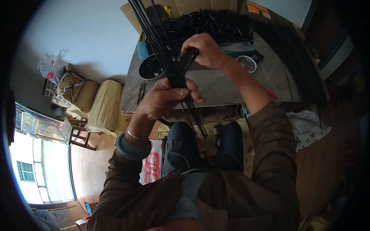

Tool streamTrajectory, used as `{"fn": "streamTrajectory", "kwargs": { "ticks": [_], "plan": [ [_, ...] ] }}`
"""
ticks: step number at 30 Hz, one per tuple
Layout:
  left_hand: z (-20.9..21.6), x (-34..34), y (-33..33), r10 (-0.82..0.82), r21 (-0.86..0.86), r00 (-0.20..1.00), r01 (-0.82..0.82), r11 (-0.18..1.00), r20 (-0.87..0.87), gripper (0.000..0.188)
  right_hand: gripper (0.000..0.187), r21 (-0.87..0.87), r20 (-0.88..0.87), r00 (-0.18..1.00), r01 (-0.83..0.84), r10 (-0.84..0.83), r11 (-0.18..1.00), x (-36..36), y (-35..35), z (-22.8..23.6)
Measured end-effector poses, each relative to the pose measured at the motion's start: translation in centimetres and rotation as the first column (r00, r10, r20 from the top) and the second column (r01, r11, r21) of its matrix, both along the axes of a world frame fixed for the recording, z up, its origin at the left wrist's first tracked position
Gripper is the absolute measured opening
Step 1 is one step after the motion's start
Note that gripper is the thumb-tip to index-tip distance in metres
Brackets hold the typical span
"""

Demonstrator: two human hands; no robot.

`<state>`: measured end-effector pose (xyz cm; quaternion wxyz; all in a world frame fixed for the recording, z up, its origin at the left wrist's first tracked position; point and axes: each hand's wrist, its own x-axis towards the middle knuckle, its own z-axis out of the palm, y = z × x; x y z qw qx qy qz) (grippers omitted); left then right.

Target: The person gathers several rods and a plastic connector, using pliers to secure the rods into the connector. Then, they pick up a bundle of rods and slide them into the slots of a comb-like tool before placing the assembly on the table.

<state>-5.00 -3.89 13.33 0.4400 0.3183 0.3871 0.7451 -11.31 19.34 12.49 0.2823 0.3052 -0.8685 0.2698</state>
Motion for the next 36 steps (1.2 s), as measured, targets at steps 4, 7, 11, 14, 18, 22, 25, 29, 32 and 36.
{"fn": "streamTrajectory", "kwargs": {
  "ticks": [4, 7, 11, 14, 18, 22, 25, 29, 32, 36],
  "plan": [
    [-1.1, -0.4, 0.3, 0.044, -0.039, 0.992, -0.039, 0.998, 0.117, 0.022, 0.015, 0.195, -0.109, 0.993, -0.012, 0.034, 0.981, 0.2, 0.1, -0.9],
    [2.8, -0.2, -0.6, -0.001, 0.058, 0.999, -0.001, 0.998, 0.043, 0.022, 0.020, -0.120, 0.139, 0.978, -0.137, 0.153, 0.983, 6.0, -3.0, 0.6],
    [5.5, -0.2, -0.7, -0.132, 0.143, 0.991, 0.128, 0.981, 0.018, 0.021, 0.034, -0.491, 0.123, 0.950, -0.193, 0.287, 0.849, 8.7, -5.6, 2.8],
    [5.6, -0.4, -0.4, -0.063, 0.031, 0.998, 0.063, 0.997, -0.015, 0.022, 0.039, -0.786, 0.598, 0.368, 0.094, 0.712, 0.611, 9.5, -4.0, 2.4],
    [5.2, 0.0, -0.5, 0.007, 0.015, 1.000, -0.007, 1.000, 0.000, 0.024, 0.033, -0.589, 0.381, 0.839, -0.105, 0.389, 0.801, 8.9, -3.3, 2.9],
    [5.7, 1.0, -0.5, -0.119, 0.026, 0.989, 0.117, 0.993, 0.090, 0.022, 0.038, -0.436, 0.500, 0.761, -0.191, 0.414, 0.879, 10.2, -3.3, 2.9],
    [5.6, 1.2, -0.4, -0.024, -0.010, 1.000, 0.024, 1.000, 0.005, 0.021, 0.027, -0.515, 0.519, 0.748, -0.113, 0.414, 0.850, 11.0, -4.3, 3.0],
    [6.1, 1.5, -0.6, -0.067, -0.018, 0.997, 0.068, 0.998, 0.026, 0.021, 0.019, -0.529, 0.580, 0.698, -0.070, 0.421, 0.845, 10.9, -3.8, 1.7],
    [6.0, 1.1, -0.9, -0.056, 0.028, 0.998, 0.056, 0.998, 0.012, 0.020, 0.020, -0.499, 0.577, 0.708, -0.089, 0.407, 0.862, 9.8, -3.4, -0.2],
    [5.0, 1.6, -0.7, -0.047, -0.039, 0.998, 0.045, 0.998, -0.035, 0.021, 0.022, -0.359, 0.386, 0.908, -0.015, 0.163, 0.933, 5.4, -0.6, -2.2]
  ]
}}
